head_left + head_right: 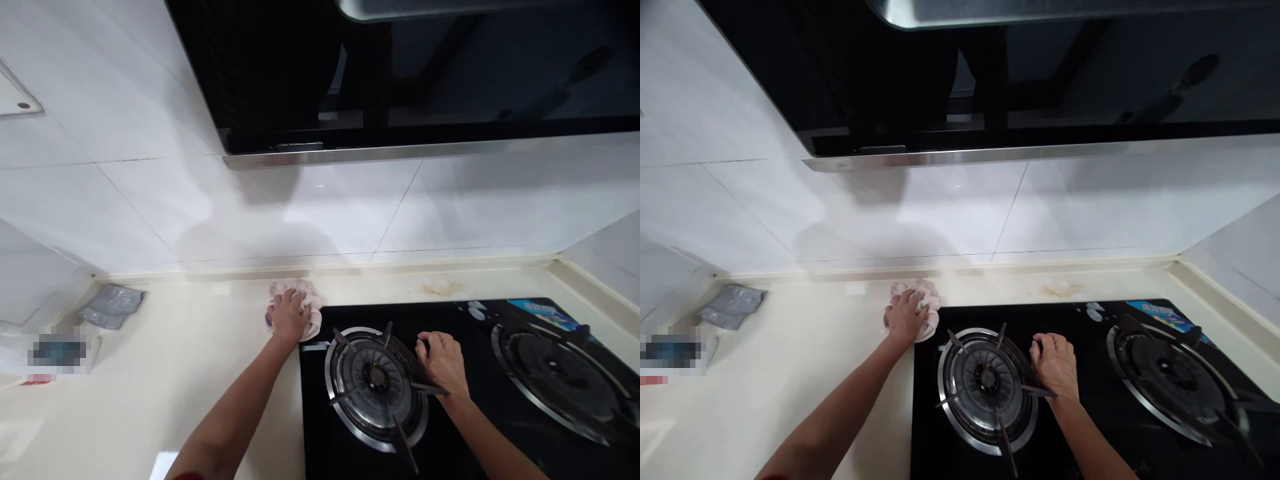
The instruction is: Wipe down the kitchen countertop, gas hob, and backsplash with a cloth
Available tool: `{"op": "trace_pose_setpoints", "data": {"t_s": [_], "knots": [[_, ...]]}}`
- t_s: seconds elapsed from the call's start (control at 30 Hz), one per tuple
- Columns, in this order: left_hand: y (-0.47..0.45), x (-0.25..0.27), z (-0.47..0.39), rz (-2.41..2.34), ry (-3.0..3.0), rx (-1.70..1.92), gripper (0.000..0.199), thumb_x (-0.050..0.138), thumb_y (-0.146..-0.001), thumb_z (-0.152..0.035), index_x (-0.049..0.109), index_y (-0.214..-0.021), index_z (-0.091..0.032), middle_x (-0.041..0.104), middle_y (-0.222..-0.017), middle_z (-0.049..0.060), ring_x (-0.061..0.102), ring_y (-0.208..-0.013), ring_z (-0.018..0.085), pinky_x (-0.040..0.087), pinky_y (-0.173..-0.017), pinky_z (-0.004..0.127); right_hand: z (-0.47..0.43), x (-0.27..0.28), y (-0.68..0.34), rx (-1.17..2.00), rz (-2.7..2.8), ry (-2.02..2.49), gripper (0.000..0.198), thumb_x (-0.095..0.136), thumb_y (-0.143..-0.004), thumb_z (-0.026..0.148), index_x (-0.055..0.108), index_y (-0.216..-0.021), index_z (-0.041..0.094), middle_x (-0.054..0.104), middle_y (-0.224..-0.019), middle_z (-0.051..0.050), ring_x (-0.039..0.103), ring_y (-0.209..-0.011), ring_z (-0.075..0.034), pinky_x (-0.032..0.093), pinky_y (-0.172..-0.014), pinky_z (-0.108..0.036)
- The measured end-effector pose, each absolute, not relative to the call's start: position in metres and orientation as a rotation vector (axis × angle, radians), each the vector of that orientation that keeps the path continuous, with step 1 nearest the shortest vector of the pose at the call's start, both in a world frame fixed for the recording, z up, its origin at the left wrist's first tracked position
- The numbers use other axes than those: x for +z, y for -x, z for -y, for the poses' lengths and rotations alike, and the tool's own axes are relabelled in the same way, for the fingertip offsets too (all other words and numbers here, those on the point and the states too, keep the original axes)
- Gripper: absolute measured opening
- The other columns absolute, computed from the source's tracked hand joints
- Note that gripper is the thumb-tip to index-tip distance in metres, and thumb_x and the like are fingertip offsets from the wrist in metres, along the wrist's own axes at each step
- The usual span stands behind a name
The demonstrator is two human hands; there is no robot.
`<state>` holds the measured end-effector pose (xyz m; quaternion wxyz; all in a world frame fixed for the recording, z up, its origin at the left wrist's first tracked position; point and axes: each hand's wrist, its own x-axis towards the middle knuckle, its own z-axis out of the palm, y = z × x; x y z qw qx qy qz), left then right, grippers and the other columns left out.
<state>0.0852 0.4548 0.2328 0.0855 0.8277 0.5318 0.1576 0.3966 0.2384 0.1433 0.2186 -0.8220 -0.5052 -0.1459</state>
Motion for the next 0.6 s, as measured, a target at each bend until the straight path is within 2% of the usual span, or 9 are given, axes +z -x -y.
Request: {"op": "trace_pose_setpoints", "data": {"t_s": [0.07, 0.17, 0.23, 0.33, 0.47, 0.6], "knots": [[-0.117, 0.236, -0.475, -1.471, -2.510, 0.482, 0.034, 0.057, -0.091, -0.040, 0.067, -0.123, -0.031, 0.062, -0.135, 0.006, 0.054, -0.116, 0.030, 0.046, -0.095, 0.048, -0.239, 0.142, -0.397, -0.420, 1.419, 2.268, 0.021, 0.045, -0.095, 0.033, 0.061, -0.098, 0.019, 0.058, -0.101, -0.012, 0.051, -0.092, -0.026, 0.040, -0.077, -0.038], [-0.178, 0.237, -0.482, -1.211, -2.623, 0.507, 0.038, 0.051, -0.096, -0.045, 0.064, -0.129, -0.031, 0.057, -0.141, 0.005, 0.049, -0.125, 0.026, 0.039, -0.106, 0.045, -0.238, 0.139, -0.401, -0.449, 1.458, 2.233, 0.022, 0.044, -0.095, 0.033, 0.061, -0.098, 0.019, 0.058, -0.100, -0.012, 0.052, -0.092, -0.026, 0.041, -0.079, -0.039], [-0.218, 0.236, -0.478, -0.998, -2.703, 0.493, 0.039, 0.052, -0.095, -0.048, 0.061, -0.132, -0.037, 0.051, -0.149, 0.000, 0.042, -0.134, 0.026, 0.035, -0.111, 0.045, -0.237, 0.138, -0.404, -0.462, 1.473, 2.208, 0.023, 0.044, -0.095, 0.034, 0.060, -0.097, 0.019, 0.058, -0.098, -0.012, 0.053, -0.093, -0.027, 0.042, -0.080, -0.039], [-0.256, 0.228, -0.474, -0.718, -2.785, 0.403, 0.033, 0.056, -0.093, -0.048, 0.064, -0.125, -0.044, 0.052, -0.149, -0.008, 0.041, -0.135, 0.025, 0.034, -0.112, 0.045, -0.235, 0.136, -0.407, -0.464, 1.489, 2.194, 0.024, 0.044, -0.095, 0.036, 0.061, -0.097, 0.019, 0.059, -0.097, -0.012, 0.054, -0.094, -0.027, 0.043, -0.081, -0.040], [-0.241, 0.218, -0.484, -0.679, -2.810, 0.334, 0.036, 0.053, -0.093, -0.050, 0.063, -0.127, -0.042, 0.054, -0.147, -0.004, 0.046, -0.130, 0.026, 0.039, -0.105, 0.047, -0.232, 0.136, -0.407, -0.441, 1.491, 2.198, 0.025, 0.044, -0.095, 0.037, 0.061, -0.097, 0.019, 0.059, -0.095, -0.012, 0.055, -0.094, -0.028, 0.044, -0.082, -0.041], [-0.166, 0.215, -0.508, -0.841, -2.811, 0.351, 0.039, 0.057, -0.090, -0.051, 0.063, -0.127, -0.040, 0.055, -0.146, -0.003, 0.047, -0.129, 0.026, 0.038, -0.105, 0.045, -0.232, 0.138, -0.408, -0.421, 1.491, 2.217, 0.028, 0.042, -0.094, 0.040, 0.061, -0.095, 0.019, 0.061, -0.096, -0.013, 0.055, -0.095, -0.029, 0.044, -0.082, -0.043]]}}
